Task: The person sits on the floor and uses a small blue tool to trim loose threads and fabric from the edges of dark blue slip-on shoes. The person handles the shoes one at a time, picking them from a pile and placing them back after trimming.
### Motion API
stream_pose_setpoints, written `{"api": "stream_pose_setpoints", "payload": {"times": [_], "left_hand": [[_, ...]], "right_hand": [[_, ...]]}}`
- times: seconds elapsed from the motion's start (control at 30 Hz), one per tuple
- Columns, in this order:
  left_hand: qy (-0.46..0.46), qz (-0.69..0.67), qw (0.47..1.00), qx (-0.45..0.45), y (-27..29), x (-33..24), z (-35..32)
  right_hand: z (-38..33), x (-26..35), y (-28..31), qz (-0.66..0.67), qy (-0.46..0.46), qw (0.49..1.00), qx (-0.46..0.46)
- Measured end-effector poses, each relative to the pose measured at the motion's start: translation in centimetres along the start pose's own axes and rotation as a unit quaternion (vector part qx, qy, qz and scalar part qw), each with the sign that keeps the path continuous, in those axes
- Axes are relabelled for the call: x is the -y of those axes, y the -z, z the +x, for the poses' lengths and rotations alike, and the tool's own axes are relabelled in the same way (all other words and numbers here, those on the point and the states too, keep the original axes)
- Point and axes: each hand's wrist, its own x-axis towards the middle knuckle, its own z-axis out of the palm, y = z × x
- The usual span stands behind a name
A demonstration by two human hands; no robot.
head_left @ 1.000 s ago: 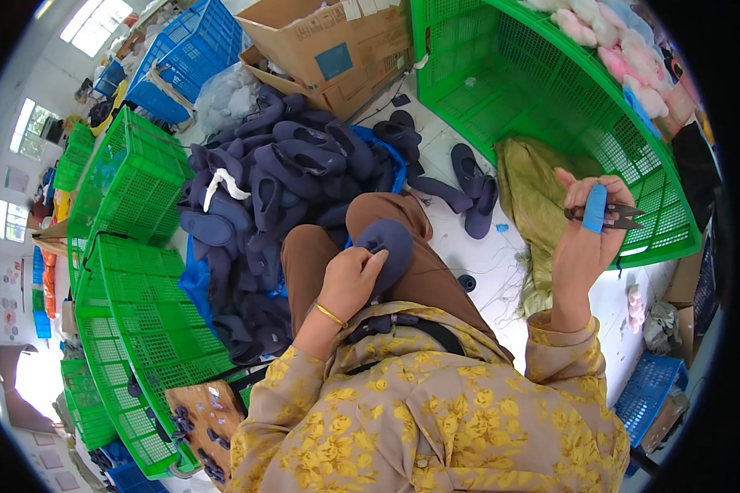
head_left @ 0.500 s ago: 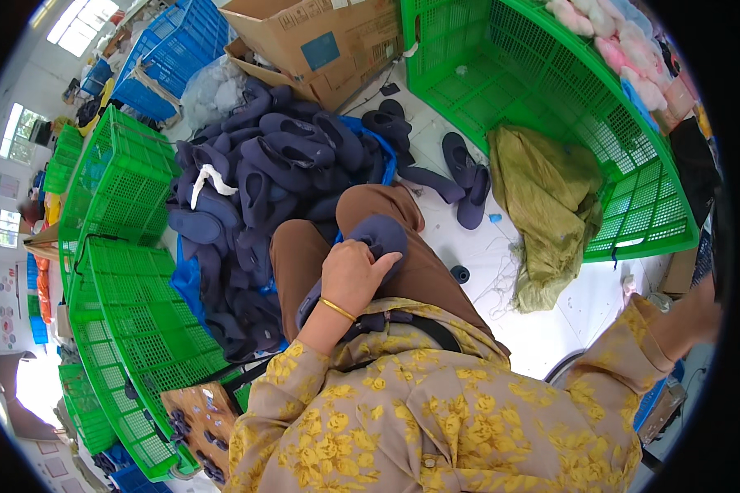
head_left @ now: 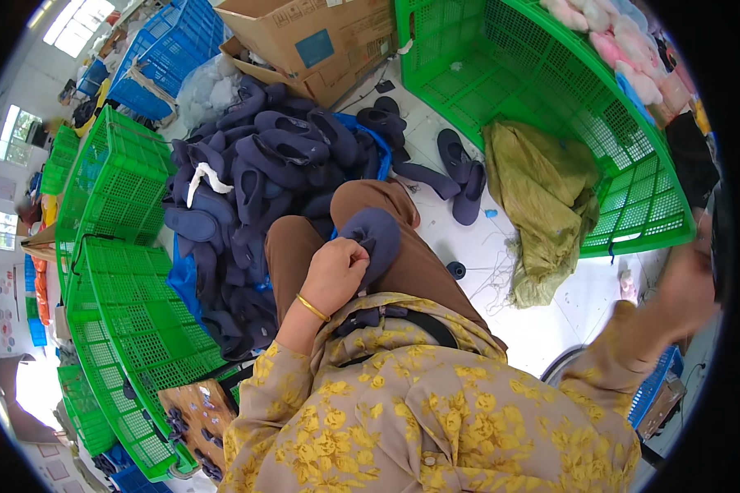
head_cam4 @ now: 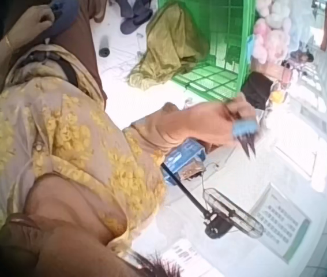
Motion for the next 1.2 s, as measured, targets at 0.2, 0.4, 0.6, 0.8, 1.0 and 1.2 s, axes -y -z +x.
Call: {"api": "stream_pose_setpoints", "payload": {"times": [0.2,0.4,0.6,0.8,1.0,1.2], "left_hand": [[0.107,-0.159,0.98,0.059,2.0,-0.1,-0.8],[0.138,-0.299,0.94,0.095,2.7,1.1,-1.3],[0.131,-0.333,0.929,0.094,1.9,2.1,-1.2],[0.115,-0.308,0.941,0.085,0.9,1.8,-1.1],[0.145,-0.407,0.898,0.084,1.8,1.4,-1.1],[0.185,-0.563,0.798,0.11,2.6,2.9,-1.5]], "right_hand": [[-17.9,9.8,-11.1,0.468,-0.145,0.706,0.51],[-23.5,13.8,-14.4,0.375,0.038,0.695,0.613],[-22.4,13.4,-15.4,0.384,0.081,0.64,0.661],[-21.7,13.9,-15.3,0.419,0.017,0.612,0.67],[-23.7,14.6,-15.4,0.532,-0.28,0.617,0.508],[-24.7,3.8,-18.4,0.547,-0.714,0.347,0.267]]}}
